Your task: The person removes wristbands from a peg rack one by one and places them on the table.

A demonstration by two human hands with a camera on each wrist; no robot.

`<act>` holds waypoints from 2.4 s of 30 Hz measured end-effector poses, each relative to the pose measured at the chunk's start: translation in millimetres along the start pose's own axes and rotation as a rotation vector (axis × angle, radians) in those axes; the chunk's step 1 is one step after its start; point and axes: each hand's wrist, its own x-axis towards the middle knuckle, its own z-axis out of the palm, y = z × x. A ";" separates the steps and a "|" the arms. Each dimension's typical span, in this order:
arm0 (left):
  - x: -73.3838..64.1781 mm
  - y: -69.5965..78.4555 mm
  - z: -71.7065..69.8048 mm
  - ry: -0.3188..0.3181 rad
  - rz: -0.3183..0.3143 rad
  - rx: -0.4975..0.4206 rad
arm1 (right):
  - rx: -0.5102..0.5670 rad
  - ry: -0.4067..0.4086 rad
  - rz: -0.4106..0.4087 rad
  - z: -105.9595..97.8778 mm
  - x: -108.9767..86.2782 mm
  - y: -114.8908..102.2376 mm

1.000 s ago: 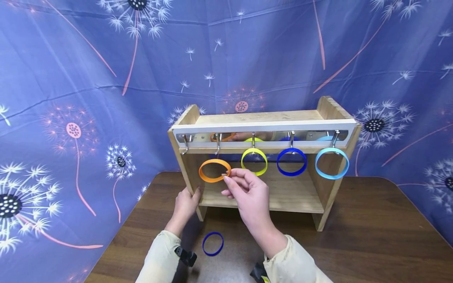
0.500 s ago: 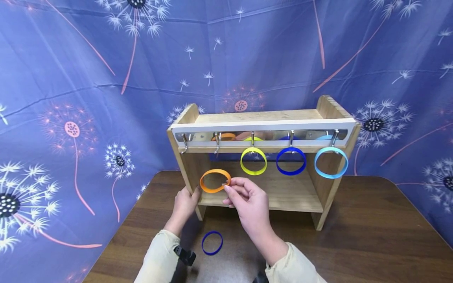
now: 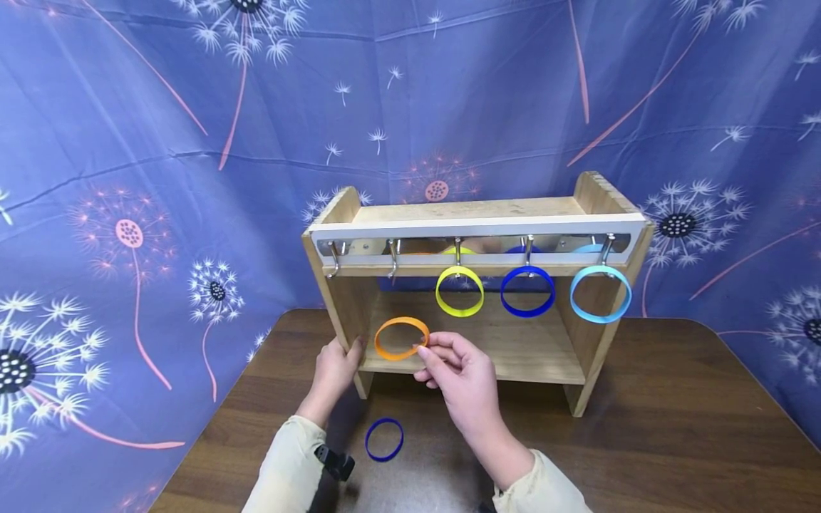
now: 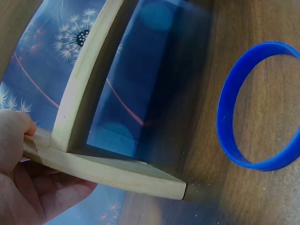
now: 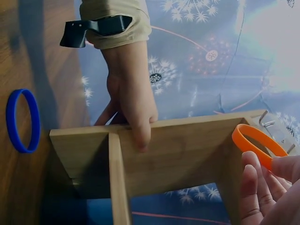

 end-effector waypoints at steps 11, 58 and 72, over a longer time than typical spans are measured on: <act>-0.4 0.0 1.1 -0.002 0.009 -0.002 | -0.032 0.008 0.073 -11.8 -6.2 14.2; 0.1 2.4 -1.2 -0.014 -0.003 -0.002 | -0.110 -0.121 0.325 -40.8 -33.1 60.0; 0.1 1.7 -0.9 -0.019 -0.006 -0.004 | -0.116 -0.187 0.398 -45.2 -39.9 75.6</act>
